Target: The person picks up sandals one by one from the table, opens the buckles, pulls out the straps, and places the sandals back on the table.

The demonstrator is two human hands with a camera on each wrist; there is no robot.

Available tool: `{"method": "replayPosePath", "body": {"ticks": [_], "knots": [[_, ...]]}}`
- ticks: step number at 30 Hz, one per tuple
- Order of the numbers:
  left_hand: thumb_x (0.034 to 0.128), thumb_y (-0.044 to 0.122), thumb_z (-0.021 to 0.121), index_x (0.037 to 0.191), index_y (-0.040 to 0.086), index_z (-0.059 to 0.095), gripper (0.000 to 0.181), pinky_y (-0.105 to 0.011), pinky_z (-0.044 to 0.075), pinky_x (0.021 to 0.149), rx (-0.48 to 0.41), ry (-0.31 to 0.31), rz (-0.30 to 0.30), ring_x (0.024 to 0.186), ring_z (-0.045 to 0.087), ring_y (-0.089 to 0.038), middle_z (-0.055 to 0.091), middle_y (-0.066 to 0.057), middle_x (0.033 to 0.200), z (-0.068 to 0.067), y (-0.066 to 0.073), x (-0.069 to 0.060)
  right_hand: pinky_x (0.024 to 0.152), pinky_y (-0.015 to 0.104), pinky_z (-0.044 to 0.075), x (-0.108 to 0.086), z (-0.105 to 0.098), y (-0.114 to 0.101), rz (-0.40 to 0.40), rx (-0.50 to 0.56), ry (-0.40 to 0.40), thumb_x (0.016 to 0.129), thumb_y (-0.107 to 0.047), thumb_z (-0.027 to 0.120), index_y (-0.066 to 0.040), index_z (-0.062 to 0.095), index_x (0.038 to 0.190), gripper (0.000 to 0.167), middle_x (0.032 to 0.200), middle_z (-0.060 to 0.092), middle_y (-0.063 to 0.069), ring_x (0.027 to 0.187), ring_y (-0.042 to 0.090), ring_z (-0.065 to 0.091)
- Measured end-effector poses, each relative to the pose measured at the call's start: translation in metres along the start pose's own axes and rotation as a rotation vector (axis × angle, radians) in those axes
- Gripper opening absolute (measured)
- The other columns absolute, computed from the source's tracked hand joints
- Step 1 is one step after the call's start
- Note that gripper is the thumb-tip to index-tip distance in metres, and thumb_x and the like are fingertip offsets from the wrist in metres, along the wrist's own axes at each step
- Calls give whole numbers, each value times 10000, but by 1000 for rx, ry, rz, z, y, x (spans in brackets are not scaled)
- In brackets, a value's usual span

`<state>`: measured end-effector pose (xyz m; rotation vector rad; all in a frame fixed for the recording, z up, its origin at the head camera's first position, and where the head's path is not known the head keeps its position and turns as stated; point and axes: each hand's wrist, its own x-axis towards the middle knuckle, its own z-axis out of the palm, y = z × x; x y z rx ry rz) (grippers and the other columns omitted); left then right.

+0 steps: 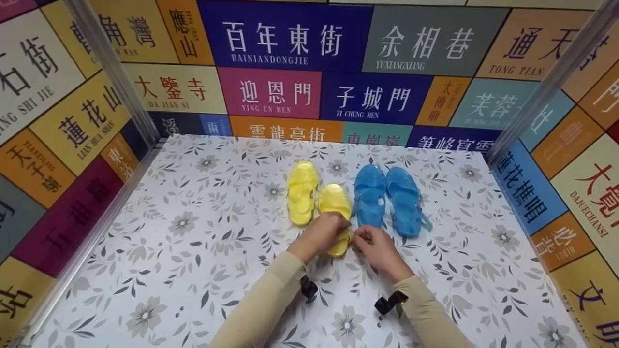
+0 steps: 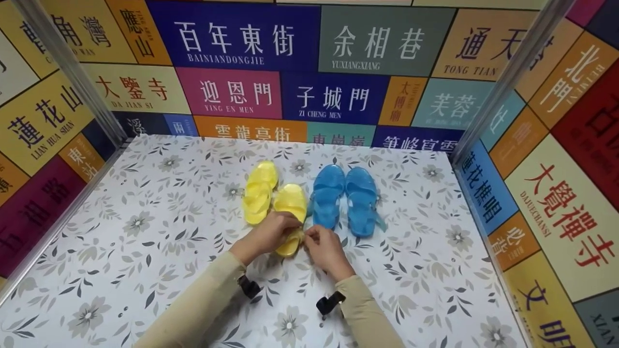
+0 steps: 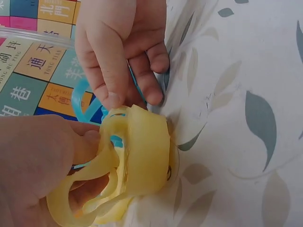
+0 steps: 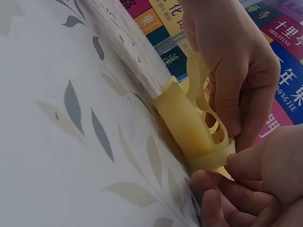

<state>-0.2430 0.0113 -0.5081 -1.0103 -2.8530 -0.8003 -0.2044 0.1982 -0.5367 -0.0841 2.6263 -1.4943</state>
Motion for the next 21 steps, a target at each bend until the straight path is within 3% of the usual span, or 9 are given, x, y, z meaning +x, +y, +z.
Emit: {"method": "replayPosePath", "body": {"ticks": [4, 8, 15, 21], "knots": [[915, -57, 699, 984, 63, 826, 188, -248, 557, 747, -34, 29, 26, 827, 669, -173, 764, -58, 912, 1, -5, 0, 735, 296, 555, 1, 2, -1, -1, 38, -9, 1057, -119, 615, -22, 676, 1080, 117, 975, 753, 79, 880, 197, 715], [893, -103, 673, 993, 54, 828, 242, -259, 558, 754, -64, 34, 12, 834, 679, -181, 770, -60, 921, 2, -8, 1, 741, 296, 541, 1, 1, -1, -5, 25, -8, 1069, -135, 601, -26, 670, 1093, 130, 946, 732, 63, 854, 175, 685], [902, -67, 691, 1106, 60, 802, 265, -288, 572, 909, -68, 25, -35, 990, 710, -221, 765, -78, 1056, 6, -7, 1, 692, 287, 502, -2, -4, -4, -41, -20, -2, 1047, -194, 644, -51, 688, 1118, 165, 864, 672, 34, 767, 162, 606], [913, -48, 710, 1103, 79, 811, 251, -280, 570, 889, -44, 41, -29, 970, 692, -203, 737, -67, 1050, 7, -6, 0, 769, 321, 545, -3, -4, -2, -118, -121, 29, 975, -186, 753, -94, 717, 1104, 162, 924, 716, 0, 833, 143, 656]]}}
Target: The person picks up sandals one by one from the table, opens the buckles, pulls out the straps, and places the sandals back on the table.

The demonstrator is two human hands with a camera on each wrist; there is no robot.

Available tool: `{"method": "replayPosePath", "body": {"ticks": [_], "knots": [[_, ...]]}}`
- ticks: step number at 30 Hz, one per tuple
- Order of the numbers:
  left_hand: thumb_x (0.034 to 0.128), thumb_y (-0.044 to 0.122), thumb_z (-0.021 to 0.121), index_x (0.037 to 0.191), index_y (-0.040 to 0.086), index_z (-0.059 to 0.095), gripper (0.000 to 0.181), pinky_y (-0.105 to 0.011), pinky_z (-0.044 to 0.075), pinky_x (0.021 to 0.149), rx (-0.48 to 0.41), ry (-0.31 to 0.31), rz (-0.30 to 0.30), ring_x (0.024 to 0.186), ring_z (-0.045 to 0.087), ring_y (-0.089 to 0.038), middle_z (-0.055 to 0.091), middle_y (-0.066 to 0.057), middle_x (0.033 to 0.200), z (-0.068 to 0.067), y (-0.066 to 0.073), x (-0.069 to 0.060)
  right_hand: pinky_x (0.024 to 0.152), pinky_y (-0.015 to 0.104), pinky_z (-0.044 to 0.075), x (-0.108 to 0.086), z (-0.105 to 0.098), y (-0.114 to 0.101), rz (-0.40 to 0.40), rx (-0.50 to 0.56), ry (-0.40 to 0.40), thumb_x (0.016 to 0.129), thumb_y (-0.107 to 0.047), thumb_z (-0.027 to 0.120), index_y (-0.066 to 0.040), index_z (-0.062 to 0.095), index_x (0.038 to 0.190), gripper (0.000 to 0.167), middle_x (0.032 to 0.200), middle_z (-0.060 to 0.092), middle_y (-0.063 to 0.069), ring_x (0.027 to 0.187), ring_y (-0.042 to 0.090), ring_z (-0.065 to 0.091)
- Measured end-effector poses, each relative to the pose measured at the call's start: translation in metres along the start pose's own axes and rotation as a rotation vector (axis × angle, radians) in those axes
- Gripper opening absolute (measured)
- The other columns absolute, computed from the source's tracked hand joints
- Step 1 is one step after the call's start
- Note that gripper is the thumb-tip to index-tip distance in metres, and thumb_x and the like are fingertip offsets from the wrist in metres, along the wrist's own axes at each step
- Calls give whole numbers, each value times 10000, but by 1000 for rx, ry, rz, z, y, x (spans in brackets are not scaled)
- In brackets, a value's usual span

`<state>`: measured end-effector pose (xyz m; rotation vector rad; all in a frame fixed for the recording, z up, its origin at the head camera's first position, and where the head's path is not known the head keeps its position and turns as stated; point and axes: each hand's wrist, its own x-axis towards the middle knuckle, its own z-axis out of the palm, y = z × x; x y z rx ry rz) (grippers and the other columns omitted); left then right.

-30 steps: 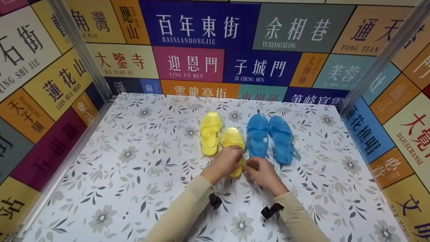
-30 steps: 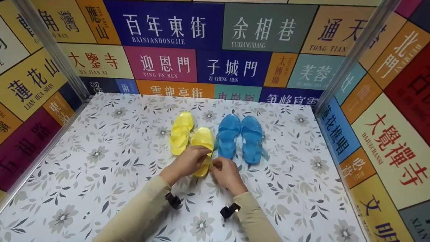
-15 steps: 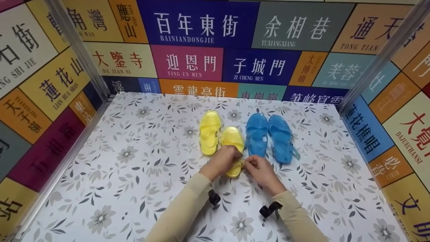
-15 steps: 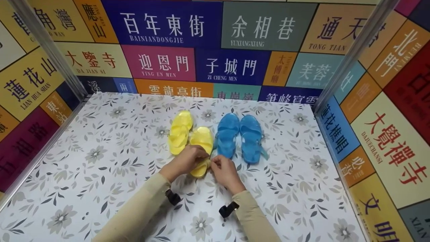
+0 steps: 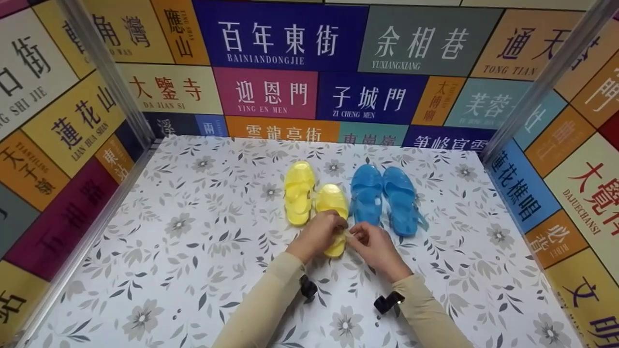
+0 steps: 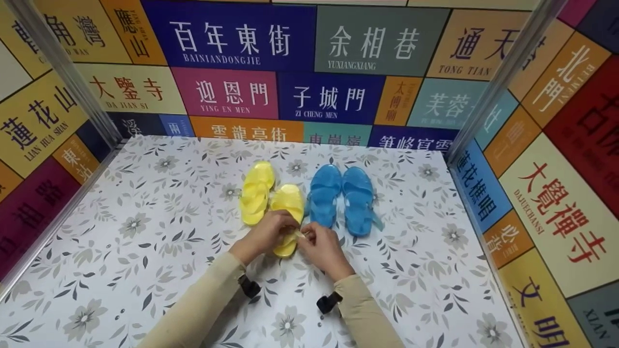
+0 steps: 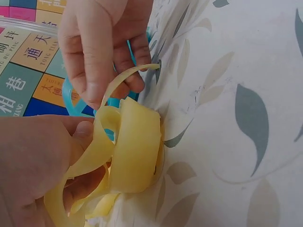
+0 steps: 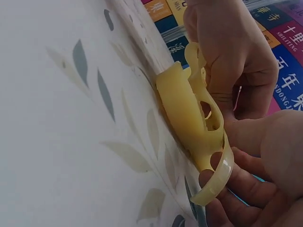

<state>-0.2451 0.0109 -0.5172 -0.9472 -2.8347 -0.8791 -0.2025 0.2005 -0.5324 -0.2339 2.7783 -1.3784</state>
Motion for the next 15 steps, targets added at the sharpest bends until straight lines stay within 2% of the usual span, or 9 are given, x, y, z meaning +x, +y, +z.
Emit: {"method": "replayPosePath", "body": {"ticks": [4, 7, 15], "knots": [[920, -47, 695, 1120, 74, 800, 256, -273, 565, 884, -26, -8, -38, 963, 671, -185, 714, -59, 1053, -1, 0, -1, 763, 346, 560, 1, 2, 0, -48, -52, 35, 961, -128, 751, -95, 737, 1064, 109, 918, 727, -6, 816, 137, 667], [920, -48, 693, 1112, 72, 797, 249, -264, 564, 871, -43, -2, -43, 948, 662, -173, 701, -52, 1038, 0, 0, -1, 766, 350, 563, 1, 3, -1, -59, -57, 50, 956, -112, 749, -96, 749, 1053, 99, 922, 736, -6, 818, 134, 668], [853, -104, 699, 1061, 44, 796, 273, -257, 565, 846, -51, 49, 11, 912, 662, -192, 695, -74, 1002, 4, 1, 1, 766, 340, 568, 2, 0, -2, -33, -45, 52, 977, -150, 746, -103, 769, 1047, 87, 945, 751, -3, 831, 137, 673]]}}
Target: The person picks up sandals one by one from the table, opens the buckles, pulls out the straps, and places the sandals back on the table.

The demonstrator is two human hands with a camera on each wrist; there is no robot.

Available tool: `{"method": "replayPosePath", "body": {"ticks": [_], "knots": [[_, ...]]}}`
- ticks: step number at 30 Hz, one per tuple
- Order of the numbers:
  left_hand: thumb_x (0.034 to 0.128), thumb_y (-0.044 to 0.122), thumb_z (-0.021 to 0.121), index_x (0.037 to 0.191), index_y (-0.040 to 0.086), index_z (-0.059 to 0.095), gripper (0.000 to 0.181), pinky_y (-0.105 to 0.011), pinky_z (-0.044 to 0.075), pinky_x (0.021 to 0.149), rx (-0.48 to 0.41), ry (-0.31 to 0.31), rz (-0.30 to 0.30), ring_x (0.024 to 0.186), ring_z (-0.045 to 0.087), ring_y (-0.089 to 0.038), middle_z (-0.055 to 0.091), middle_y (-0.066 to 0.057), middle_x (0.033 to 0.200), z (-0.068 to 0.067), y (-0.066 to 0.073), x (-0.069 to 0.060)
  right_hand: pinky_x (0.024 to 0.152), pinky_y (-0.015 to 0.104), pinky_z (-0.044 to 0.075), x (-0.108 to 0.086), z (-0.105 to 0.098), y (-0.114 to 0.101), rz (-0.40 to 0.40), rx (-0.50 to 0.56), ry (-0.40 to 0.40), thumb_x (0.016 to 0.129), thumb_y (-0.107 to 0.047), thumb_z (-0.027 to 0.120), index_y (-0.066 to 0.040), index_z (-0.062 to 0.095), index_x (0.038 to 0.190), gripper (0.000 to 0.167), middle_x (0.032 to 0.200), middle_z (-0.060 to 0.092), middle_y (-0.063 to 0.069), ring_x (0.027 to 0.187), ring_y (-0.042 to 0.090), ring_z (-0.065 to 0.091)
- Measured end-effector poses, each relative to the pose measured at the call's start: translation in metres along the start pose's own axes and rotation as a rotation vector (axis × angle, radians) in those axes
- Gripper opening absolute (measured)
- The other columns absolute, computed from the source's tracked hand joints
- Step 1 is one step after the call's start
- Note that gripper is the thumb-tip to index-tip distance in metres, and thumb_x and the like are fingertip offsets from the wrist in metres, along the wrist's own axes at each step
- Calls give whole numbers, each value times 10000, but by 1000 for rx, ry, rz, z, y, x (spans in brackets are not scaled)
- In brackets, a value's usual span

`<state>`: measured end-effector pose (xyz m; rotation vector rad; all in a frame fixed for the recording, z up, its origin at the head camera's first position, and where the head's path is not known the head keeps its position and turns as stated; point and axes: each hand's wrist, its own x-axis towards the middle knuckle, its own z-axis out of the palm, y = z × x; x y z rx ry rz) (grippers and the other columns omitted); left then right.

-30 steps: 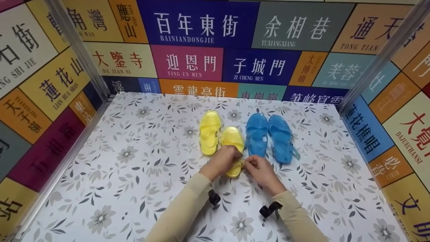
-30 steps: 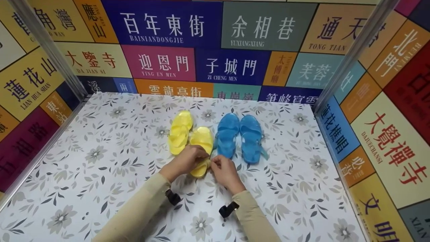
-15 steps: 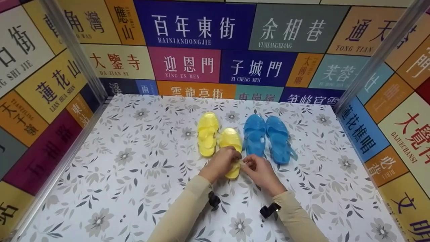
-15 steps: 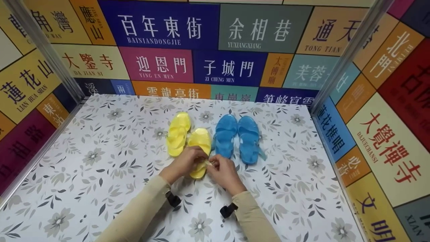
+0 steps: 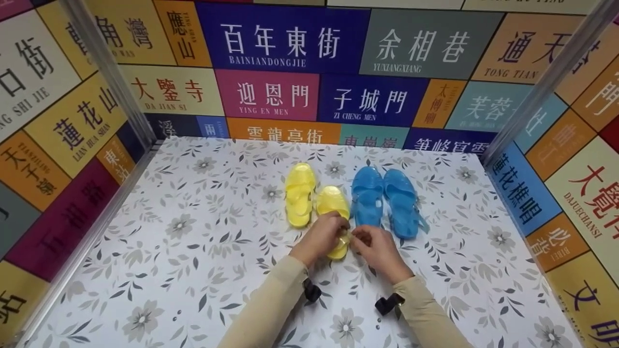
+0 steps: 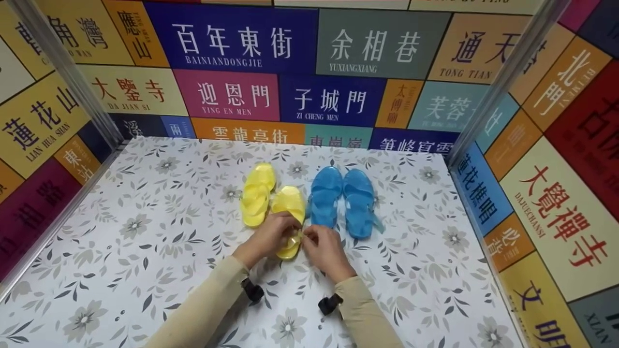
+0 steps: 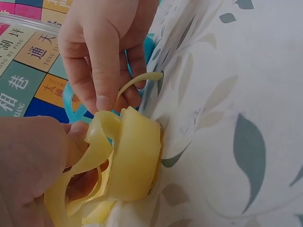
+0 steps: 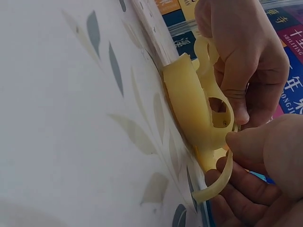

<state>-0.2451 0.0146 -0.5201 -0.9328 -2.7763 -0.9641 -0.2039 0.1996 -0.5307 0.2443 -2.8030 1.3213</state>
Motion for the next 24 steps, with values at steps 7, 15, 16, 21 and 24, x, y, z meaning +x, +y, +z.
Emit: {"method": "replayPosePath", "body": {"ticks": [7, 15, 16, 21, 24], "knots": [[866, -92, 687, 1073, 42, 797, 270, -269, 564, 855, -25, 6, -13, 918, 662, -198, 702, -73, 999, 0, -4, -4, 776, 334, 570, 1, 2, 0, -15, 6, 9, 987, -172, 747, -118, 780, 1044, 85, 954, 756, -9, 851, 137, 676], [932, -12, 711, 1087, 49, 788, 184, -295, 562, 896, -5, 13, 17, 956, 673, -218, 718, -85, 1031, 2, -9, -8, 743, 303, 534, 2, 3, 1, -80, -10, 20, 971, -179, 769, -148, 803, 979, 47, 889, 747, -48, 799, 120, 642], [936, -6, 711, 1088, 50, 788, 179, -298, 562, 894, 1, 12, 18, 954, 671, -218, 717, -84, 1030, 2, -9, -8, 739, 304, 531, 2, 3, 1, -82, -9, 21, 969, -178, 771, -148, 805, 976, 46, 884, 747, -47, 795, 122, 638], [946, 9, 703, 1102, 62, 786, 185, -283, 561, 877, 18, -13, -1, 944, 662, -202, 707, -68, 1027, 0, -6, -7, 772, 322, 549, 4, 2, 3, -56, -5, 8, 952, -169, 786, -146, 815, 991, 54, 923, 765, -35, 833, 128, 658], [950, 23, 699, 1110, 70, 789, 189, -278, 558, 867, 28, -24, -16, 935, 654, -195, 699, -60, 1020, -1, -4, -6, 794, 337, 561, 6, 1, 2, -33, -6, -11, 956, -173, 782, -136, 819, 1014, 78, 951, 775, -23, 864, 139, 671]]}}
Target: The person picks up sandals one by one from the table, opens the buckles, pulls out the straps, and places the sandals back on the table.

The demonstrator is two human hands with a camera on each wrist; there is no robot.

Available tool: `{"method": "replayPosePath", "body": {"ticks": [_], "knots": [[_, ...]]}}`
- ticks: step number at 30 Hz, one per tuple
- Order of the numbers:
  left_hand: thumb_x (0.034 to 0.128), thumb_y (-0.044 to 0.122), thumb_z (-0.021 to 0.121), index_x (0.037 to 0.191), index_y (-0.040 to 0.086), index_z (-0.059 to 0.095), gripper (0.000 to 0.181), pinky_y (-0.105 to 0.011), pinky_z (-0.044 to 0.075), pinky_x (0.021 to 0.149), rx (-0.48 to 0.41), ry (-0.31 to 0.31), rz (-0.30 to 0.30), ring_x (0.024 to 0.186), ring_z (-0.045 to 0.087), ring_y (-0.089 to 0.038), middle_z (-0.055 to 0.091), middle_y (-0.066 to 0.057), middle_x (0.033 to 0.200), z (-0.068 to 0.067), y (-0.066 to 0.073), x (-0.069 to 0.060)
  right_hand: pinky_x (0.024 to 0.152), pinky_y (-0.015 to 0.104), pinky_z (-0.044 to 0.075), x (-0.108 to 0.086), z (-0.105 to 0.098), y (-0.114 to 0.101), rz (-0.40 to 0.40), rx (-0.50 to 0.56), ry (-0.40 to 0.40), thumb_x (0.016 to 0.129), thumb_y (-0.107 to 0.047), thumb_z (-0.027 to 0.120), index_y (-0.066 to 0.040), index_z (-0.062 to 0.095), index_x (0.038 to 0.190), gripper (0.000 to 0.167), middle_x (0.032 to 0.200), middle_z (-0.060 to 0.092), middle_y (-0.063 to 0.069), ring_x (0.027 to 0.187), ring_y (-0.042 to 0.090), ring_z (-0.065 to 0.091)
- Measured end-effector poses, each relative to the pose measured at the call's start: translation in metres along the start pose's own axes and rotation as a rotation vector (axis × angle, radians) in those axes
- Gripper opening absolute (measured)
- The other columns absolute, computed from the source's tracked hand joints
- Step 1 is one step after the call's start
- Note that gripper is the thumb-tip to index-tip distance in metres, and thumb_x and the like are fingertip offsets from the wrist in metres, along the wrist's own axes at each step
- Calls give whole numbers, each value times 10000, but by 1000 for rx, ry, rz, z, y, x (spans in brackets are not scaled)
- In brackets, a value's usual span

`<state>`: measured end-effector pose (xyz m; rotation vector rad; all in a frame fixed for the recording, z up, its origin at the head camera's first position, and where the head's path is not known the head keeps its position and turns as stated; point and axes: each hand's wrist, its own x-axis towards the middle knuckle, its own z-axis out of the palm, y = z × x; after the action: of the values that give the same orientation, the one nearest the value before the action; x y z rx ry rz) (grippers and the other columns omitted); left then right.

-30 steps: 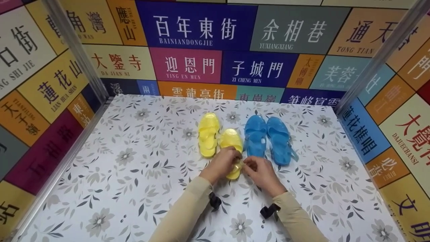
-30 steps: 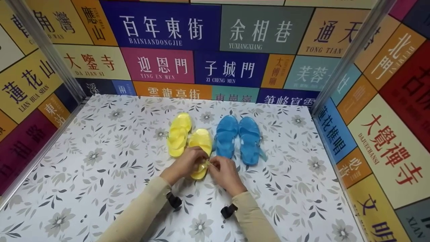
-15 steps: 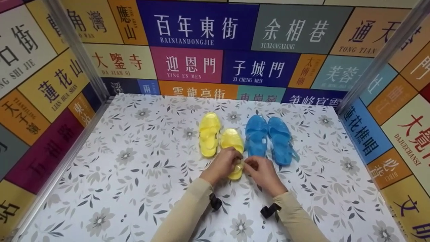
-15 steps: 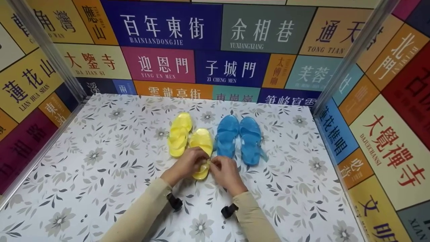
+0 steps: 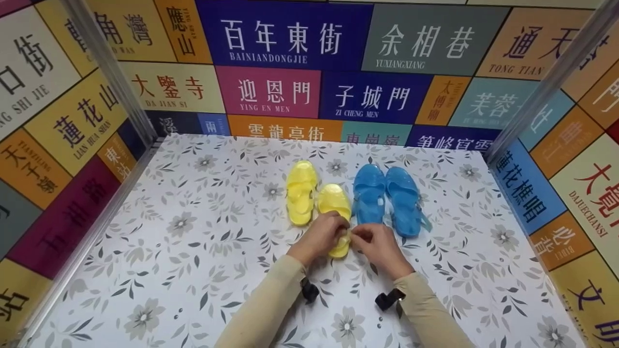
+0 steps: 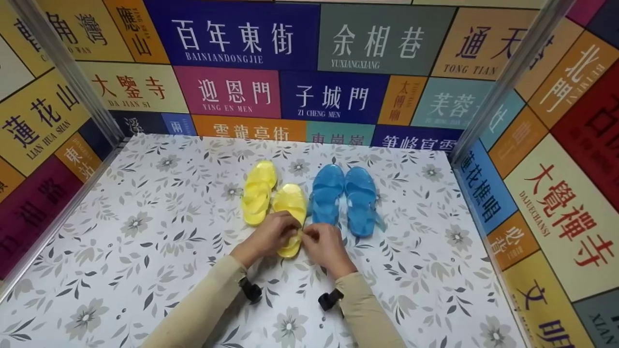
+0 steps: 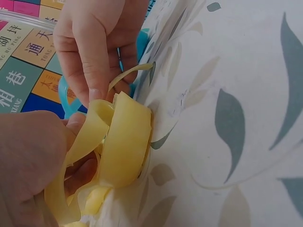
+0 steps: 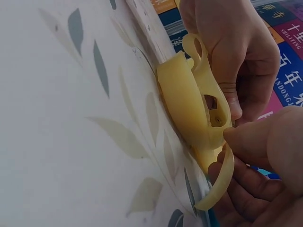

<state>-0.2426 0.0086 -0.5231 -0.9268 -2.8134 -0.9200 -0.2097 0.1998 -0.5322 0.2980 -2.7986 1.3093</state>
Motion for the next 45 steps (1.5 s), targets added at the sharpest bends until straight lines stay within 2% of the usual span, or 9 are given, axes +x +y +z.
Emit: {"method": "replayPosePath", "body": {"ticks": [10, 15, 20, 23, 28, 33, 36, 40, 45], "knots": [[940, 15, 697, 1064, 71, 799, 170, -288, 556, 809, 26, 13, 17, 886, 644, -195, 688, -60, 978, 0, 1, 1, 861, 409, 590, 3, -4, -2, 20, -6, -30, 966, -154, 759, -109, 823, 1054, 117, 1013, 786, 11, 948, 179, 703], [934, 0, 686, 1067, 68, 799, 188, -272, 555, 805, 23, 8, 20, 889, 651, -188, 690, -56, 977, 1, 2, 1, 842, 373, 587, 3, -5, -2, 51, 5, -59, 977, -165, 746, -131, 823, 1080, 133, 1028, 782, -11, 947, 161, 693], [946, 2, 697, 1062, 59, 800, 165, -288, 565, 852, 23, 20, 38, 931, 672, -213, 704, -71, 999, 0, 1, 1, 808, 337, 574, 5, -5, -3, 24, 18, -61, 977, -112, 737, -93, 823, 1069, 127, 1013, 787, 14, 921, 166, 687], [951, 7, 698, 1060, 61, 801, 160, -287, 564, 861, 23, 20, 28, 936, 674, -208, 705, -67, 1003, 0, 2, 2, 796, 335, 574, 6, -4, -5, 37, 14, -59, 972, -81, 733, -87, 825, 1062, 129, 1007, 786, 18, 918, 170, 679], [935, 7, 695, 1058, 64, 802, 173, -260, 550, 804, 8, -17, -6, 889, 644, -173, 687, -55, 985, 0, 4, 4, 815, 371, 576, 8, -4, -7, 53, -23, -57, 957, -43, 723, -90, 828, 1044, 144, 1007, 784, 24, 935, 193, 675], [916, -31, 712, 1086, 53, 810, 214, -254, 560, 842, -46, -32, 28, 921, 673, -186, 739, -71, 1006, -3, -2, 5, 838, 389, 580, 8, -4, -6, 33, -27, -68, 957, -50, 734, -99, 823, 1053, 140, 1013, 785, 17, 949, 186, 689], [906, -55, 714, 1085, 50, 811, 229, -264, 558, 878, -82, -42, 46, 949, 682, -197, 761, -73, 1017, -5, -6, 6, 840, 393, 584, 8, -5, -5, -5, -29, -84, 966, -73, 739, -113, 817, 1051, 122, 1010, 782, 5, 937, 173, 697], [924, -48, 698, 1098, 47, 801, 223, -263, 557, 900, -99, -61, 32, 976, 679, -194, 752, -72, 1043, -7, -8, 7, 821, 377, 584, 8, -6, -3, -49, -46, -90, 974, -112, 742, -129, 813, 1038, 98, 997, 779, -9, 908, 151, 698], [934, -35, 700, 1102, 40, 791, 205, -247, 557, 904, -98, -63, 13, 995, 674, -191, 723, -67, 1066, -6, -6, 7, 804, 349, 585, 9, -7, -2, -55, -49, -87, 986, -170, 736, -134, 808, 1040, 97, 997, 775, -19, 897, 132, 693]]}}
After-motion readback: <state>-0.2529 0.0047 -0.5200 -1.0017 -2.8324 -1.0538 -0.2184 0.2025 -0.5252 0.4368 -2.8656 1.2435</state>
